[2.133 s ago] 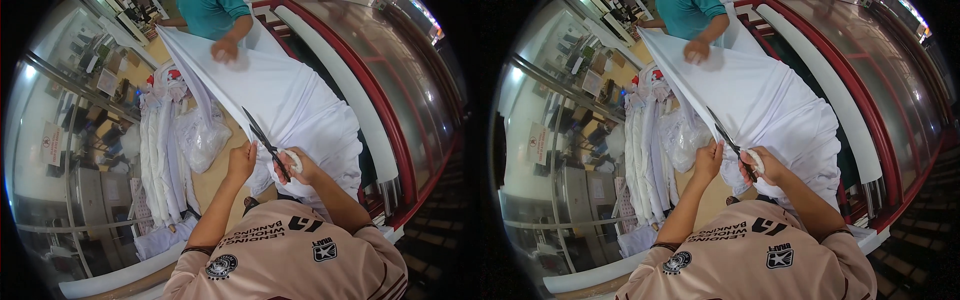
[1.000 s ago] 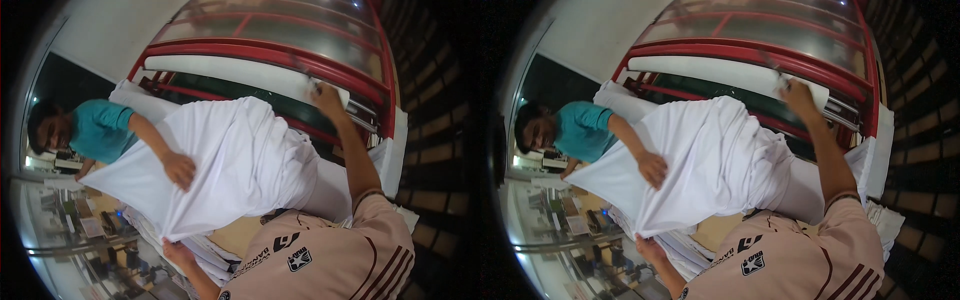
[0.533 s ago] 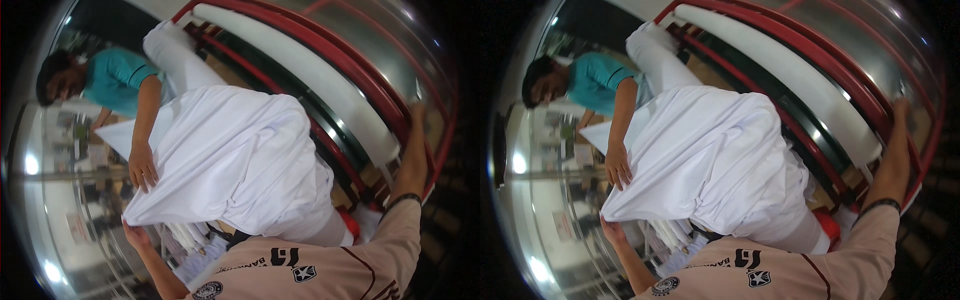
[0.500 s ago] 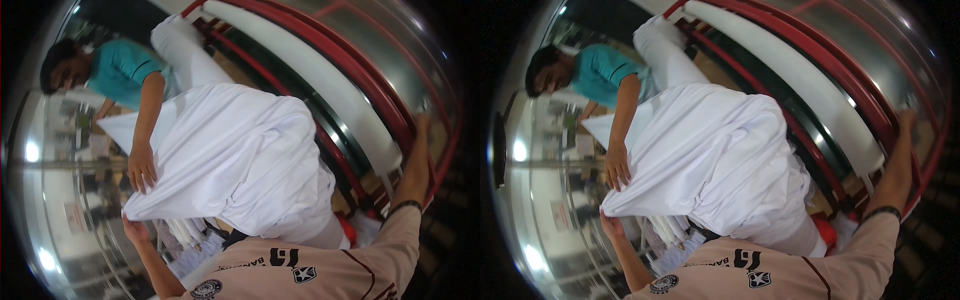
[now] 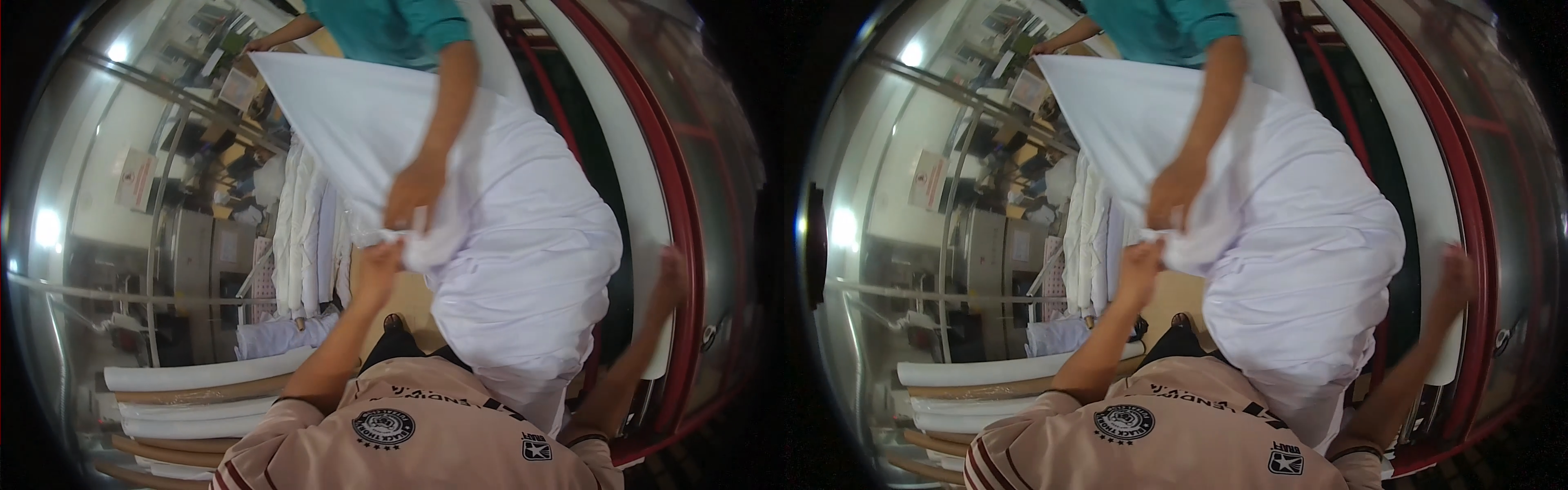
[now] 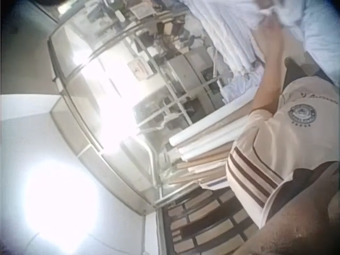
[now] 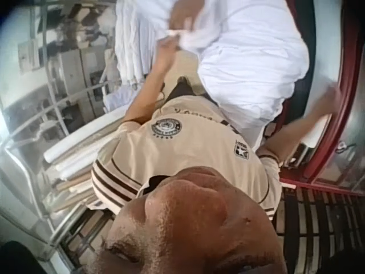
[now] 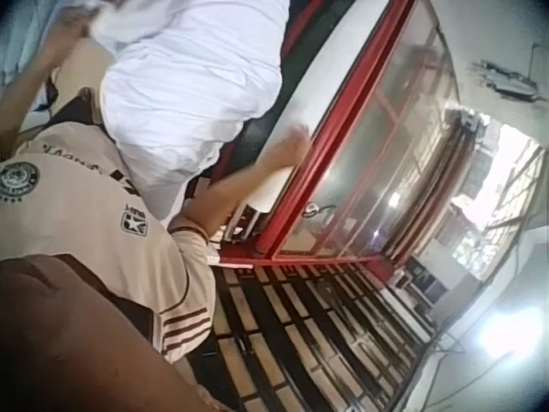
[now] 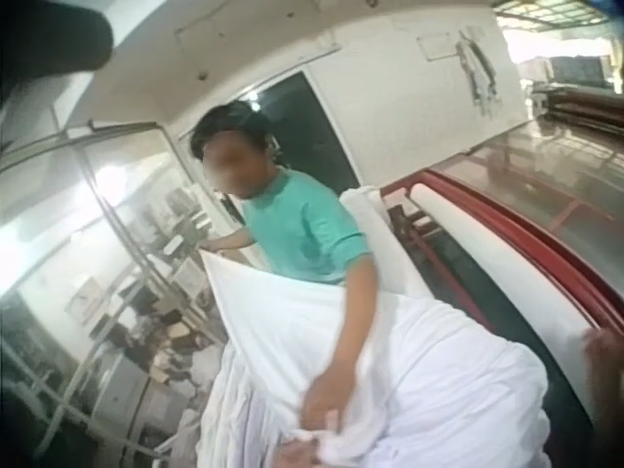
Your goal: Using scissors to cut along a length of white fabric on a work table.
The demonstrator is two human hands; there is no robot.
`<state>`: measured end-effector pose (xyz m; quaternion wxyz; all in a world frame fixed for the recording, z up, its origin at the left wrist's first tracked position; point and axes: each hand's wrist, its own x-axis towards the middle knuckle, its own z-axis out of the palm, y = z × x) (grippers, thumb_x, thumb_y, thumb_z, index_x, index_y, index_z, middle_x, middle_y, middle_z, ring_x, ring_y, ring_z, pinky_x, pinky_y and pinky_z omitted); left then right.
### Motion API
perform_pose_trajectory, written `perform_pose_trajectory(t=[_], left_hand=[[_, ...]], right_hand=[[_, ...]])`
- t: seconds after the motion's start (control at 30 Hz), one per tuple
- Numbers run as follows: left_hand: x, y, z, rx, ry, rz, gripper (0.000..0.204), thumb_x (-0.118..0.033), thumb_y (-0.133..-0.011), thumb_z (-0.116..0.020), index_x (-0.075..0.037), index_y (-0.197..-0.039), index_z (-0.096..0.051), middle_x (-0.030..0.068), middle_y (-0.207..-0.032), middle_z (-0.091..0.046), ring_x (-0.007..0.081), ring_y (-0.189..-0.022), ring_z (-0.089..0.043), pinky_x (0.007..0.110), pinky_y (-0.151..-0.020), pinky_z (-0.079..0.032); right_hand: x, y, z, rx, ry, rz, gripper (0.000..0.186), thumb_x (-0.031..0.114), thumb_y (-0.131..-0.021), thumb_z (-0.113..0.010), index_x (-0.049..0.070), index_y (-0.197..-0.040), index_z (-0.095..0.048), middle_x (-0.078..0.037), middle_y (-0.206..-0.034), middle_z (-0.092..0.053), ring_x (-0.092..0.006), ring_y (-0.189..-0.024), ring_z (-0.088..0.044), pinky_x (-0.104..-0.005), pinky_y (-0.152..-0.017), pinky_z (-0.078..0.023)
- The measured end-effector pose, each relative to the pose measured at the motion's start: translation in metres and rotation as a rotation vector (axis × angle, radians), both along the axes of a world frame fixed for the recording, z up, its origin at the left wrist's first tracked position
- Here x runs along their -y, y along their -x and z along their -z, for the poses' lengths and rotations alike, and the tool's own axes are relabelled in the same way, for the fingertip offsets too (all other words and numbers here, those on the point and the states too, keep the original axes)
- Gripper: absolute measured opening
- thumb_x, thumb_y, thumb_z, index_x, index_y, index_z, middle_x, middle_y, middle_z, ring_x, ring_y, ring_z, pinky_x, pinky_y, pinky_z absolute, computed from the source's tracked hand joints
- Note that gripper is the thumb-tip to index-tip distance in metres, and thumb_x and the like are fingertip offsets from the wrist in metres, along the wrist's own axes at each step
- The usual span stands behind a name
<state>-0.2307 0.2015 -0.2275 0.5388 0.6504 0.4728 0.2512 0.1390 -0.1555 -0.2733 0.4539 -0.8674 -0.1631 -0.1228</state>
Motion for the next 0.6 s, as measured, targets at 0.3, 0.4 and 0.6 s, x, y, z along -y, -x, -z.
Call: perform_pose_trajectory(t=[0.3, 0.4, 0.6], left_hand=[[-0.063, 0.033, 0.023, 0.253, -0.437, 0.298, 0.025, -0.017, -0.091, -0.059, 0.001, -0.074, -0.062, 0.0178, -0.057, -0.056, 0.0205, -0.045, -0.051, 0.034, -0.047, -0.041], [-0.112, 0.056, 0.024, 0.250, -0.430, 0.341, 0.024, -0.018, -0.091, -0.057, 0.002, -0.081, -0.065, 0.0216, -0.063, -0.059, 0.0304, -0.051, -0.058, 0.037, -0.051, -0.045], [-0.183, 0.132, 0.079, 0.326, -0.289, 0.538, 0.022, -0.018, -0.090, -0.058, 0.003, -0.092, -0.066, 0.0272, -0.083, -0.063, 0.0386, -0.074, -0.064, 0.042, -0.065, -0.049]], right_hand=[[-0.336, 0.310, -0.115, 0.452, 0.118, -0.684, 0.047, 0.010, -0.068, -0.076, 0.007, -0.114, -0.063, -0.017, -0.112, -0.050, -0.0383, -0.112, -0.046, -0.0461, -0.099, -0.038], [-0.393, 0.353, -0.107, 0.477, 0.265, -0.433, 0.045, 0.008, -0.071, -0.073, 0.005, -0.114, -0.063, -0.020, -0.119, -0.049, -0.0404, -0.119, -0.043, -0.0473, -0.100, -0.037], [-0.464, 0.433, -0.052, 0.606, 0.206, -0.670, 0.038, 0.006, -0.076, -0.068, 0.003, -0.114, -0.062, -0.023, -0.124, -0.050, -0.0390, -0.121, -0.046, -0.0447, -0.100, -0.040]])
